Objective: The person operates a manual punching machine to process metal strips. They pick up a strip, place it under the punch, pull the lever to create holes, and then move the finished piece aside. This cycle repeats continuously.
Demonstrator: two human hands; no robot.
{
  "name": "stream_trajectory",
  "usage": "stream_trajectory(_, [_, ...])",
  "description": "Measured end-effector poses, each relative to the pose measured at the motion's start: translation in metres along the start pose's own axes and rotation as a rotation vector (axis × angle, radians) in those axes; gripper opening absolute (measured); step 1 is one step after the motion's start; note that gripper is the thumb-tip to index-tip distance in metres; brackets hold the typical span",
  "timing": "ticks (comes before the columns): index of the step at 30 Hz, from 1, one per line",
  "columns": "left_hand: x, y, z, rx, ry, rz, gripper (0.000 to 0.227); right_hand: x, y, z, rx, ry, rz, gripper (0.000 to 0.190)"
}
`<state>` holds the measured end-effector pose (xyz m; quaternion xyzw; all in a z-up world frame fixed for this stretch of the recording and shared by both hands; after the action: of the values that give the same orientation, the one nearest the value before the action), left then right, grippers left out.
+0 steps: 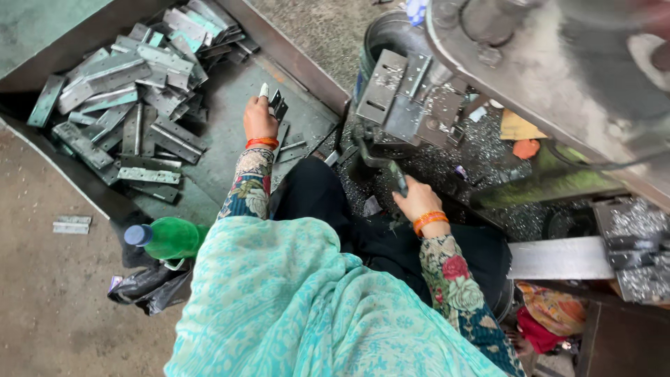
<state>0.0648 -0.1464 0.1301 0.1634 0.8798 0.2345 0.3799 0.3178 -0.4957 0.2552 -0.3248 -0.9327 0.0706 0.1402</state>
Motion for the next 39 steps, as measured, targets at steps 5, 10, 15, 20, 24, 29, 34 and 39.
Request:
stream_trajectory(5, [-0.085,0.012,0.007,-0.013,-0.353,0.007,0.048,0.003,-0.002,-0.003,-0.004,0.015,-0.017,0.055])
stream_trajectory(10, [-0.180,0.000,0.064,0.018,-0.414,0.125,0.047,0.001,-0.002,0.000,0.040,0.014,-0.007,0.052])
stream_trajectory(15, [-0.240,-0.028,0.115,0.185,-0.391,0.122,0.043,-0.003,0.007,0.002,0.029,-0.002,-0.017,0.060])
stream_trajectory(20, [-0.251,-0.060,0.089,0.416,-0.004,0.450,0.033,-0.004,0.002,0.005,0.062,-0.007,0.009,0.059])
stream_trajectory(24, [-0.259,-0.066,0.054,0.510,0.235,0.533,0.046,-0.002,0.002,0.002,0.054,0.004,0.005,0.064])
stream_trajectory(29, [-0.265,-0.067,0.048,0.651,0.292,0.596,0.050,-0.001,0.000,0.002,0.020,-0.002,-0.019,0.067])
stream_trajectory(34, [-0.268,-0.047,0.069,0.657,0.339,0.650,0.048,0.003,0.006,-0.007,0.068,-0.022,-0.010,0.063])
stream_trajectory(39, [-0.269,-0.029,0.085,0.759,0.344,0.650,0.040,0.001,0.012,-0.006,0.074,-0.011,0.020,0.063])
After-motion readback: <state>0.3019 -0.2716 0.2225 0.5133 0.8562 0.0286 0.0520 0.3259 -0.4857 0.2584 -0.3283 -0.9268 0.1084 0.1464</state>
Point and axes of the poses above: each hand's wrist, its own y-axis towards the middle knuckle, its own z-axis out of the palm, x = y × z, the point moved 1 cm from there along y, towards the middle knuckle, and after that the axes turned 4 degrees about -x, right-handed, at the moved point
